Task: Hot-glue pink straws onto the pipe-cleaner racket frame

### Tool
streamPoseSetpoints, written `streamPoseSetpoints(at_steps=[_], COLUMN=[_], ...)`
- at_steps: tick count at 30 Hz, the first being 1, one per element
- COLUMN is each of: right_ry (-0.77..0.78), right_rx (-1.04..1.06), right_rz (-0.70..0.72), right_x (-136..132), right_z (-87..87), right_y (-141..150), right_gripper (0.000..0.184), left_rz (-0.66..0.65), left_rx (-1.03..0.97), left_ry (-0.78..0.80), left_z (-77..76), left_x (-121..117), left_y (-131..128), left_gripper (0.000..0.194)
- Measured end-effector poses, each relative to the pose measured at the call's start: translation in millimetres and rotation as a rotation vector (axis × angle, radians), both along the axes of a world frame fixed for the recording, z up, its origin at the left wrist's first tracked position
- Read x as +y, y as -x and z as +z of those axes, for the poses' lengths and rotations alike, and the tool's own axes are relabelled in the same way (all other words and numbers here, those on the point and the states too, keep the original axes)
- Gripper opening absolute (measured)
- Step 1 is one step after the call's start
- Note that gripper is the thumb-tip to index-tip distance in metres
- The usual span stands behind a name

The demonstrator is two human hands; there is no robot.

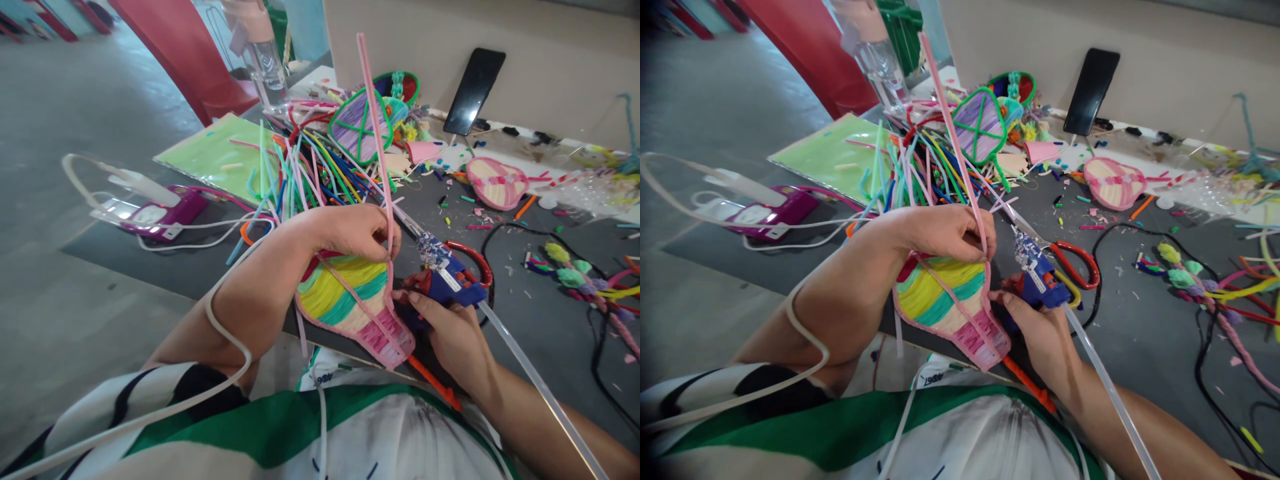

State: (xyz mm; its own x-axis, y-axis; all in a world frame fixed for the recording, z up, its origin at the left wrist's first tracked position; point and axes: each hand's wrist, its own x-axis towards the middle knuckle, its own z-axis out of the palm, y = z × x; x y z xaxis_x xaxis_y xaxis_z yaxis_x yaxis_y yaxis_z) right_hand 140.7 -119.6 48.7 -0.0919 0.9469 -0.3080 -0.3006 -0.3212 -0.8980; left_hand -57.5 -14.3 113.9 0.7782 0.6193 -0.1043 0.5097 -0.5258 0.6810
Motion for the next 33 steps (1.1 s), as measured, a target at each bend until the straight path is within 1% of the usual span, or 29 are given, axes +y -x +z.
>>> streamPoseSetpoints(at_steps=[7, 12, 18, 22, 26, 33], right_ry=[0.002, -0.047, -0.130, -0.129, -0.162, -0.109], right_rx=[0.008, -0.027, -0.010, -0.026, 0.025, 0.085], right_rz=[-0.011, -0.047, -0.086, -0.104, -0.104, -0.098], right_x=[-0.5, 1.9, 4.8, 6.2, 7.3, 5.1], right_z=[-2.4, -4.6, -1.0, 0.1, -0.2, 2.8], right_y=[-0.2, -0.7, 0.0, 0.4, 1.2, 4.0], right_gripper=[0.028, 0.027, 0.024, 0.026, 0.026, 0.023], left_rz=[-0.001, -0.009, 0.005, 0.009, 0.010, -0.001], left_rx=[-0.015, -0.007, 0.029, 0.025, 0.015, -0.005], left_ry=[0.008, -0.004, -0.013, -0.002, 0.020, 0.026], left_z=[-1.3, -0.7, 1.5, 1.5, -0.5, -2.6], left_x=[-0.1, -0.1, -2.5, -4.6, -5.2, -4.5], left_y=[1.2, 0.2, -3.8, -5.9, -7.4, -8.3], left_gripper=[0.018, 0.018, 0.018, 0.018, 0.017, 0.017])
